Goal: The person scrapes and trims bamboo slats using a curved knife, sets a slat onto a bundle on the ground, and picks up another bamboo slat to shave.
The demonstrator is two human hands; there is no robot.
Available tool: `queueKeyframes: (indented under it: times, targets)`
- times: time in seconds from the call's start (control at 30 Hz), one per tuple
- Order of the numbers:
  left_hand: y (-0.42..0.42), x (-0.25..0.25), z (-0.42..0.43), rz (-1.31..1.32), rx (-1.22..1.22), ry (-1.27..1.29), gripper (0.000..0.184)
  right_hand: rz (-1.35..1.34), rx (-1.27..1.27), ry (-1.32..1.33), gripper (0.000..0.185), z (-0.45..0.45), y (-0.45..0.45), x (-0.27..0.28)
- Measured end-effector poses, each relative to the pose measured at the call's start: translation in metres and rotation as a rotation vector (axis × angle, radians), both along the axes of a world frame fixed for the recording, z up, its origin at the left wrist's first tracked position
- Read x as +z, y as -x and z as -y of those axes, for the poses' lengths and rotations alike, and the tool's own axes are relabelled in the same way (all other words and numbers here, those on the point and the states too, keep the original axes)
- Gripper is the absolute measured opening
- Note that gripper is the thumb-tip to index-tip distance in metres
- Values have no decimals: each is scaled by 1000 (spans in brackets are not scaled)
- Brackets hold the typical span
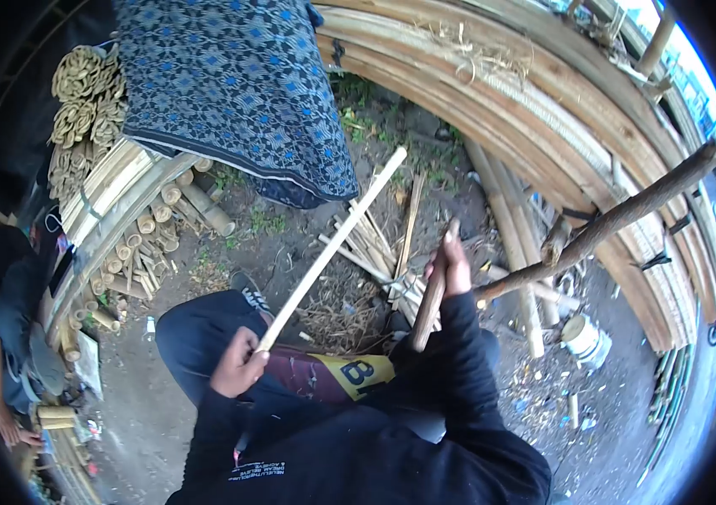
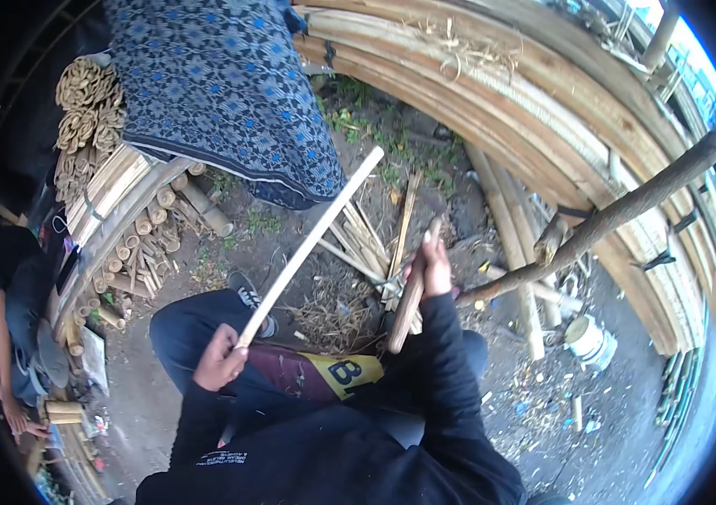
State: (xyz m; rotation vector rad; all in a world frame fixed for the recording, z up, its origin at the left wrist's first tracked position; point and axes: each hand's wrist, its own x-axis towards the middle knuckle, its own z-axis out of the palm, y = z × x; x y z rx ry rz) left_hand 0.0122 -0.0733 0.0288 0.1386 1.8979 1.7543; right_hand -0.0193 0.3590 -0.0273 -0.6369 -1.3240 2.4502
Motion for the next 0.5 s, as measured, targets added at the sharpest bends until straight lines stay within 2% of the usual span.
queueKeyframes:
  times: [0.03,0.07,0.13,0.17,0.23,0.3,0.4,0.47,0.5]
  targets:
    - [0,-28,-3,-162,-39,17,17,31,30,28,27,16,-10,6]
    - [3,-52,-9,-571,-56,188,13,62,55,57,27,30,-19,12]
    - [-6,-39,-39,-44,-1,-265,20,62,84,-137,27,58,-40,29]
    - [-5,-40,-46,-47,-16,-286,20,-20,91,-93,26,70,-51,42]
    - [3,-46,-56,108,-71,-361,40,-135,78,-102,29,84,-68,65]
    - [21,-49,-62,112,-121,-446,40,-237,59,-121,33,94,-82,88]
    - [57,-51,-74,104,-224,-535,34,-247,154,-331,35,99,-98,113]
    - [75,-41,-86,-180,-341,-486,31,-114,226,-427,35,113,-107,136]
    - [80,-40,-87,-76,-369,-546,29,-126,274,-414,34,117,-109,140]
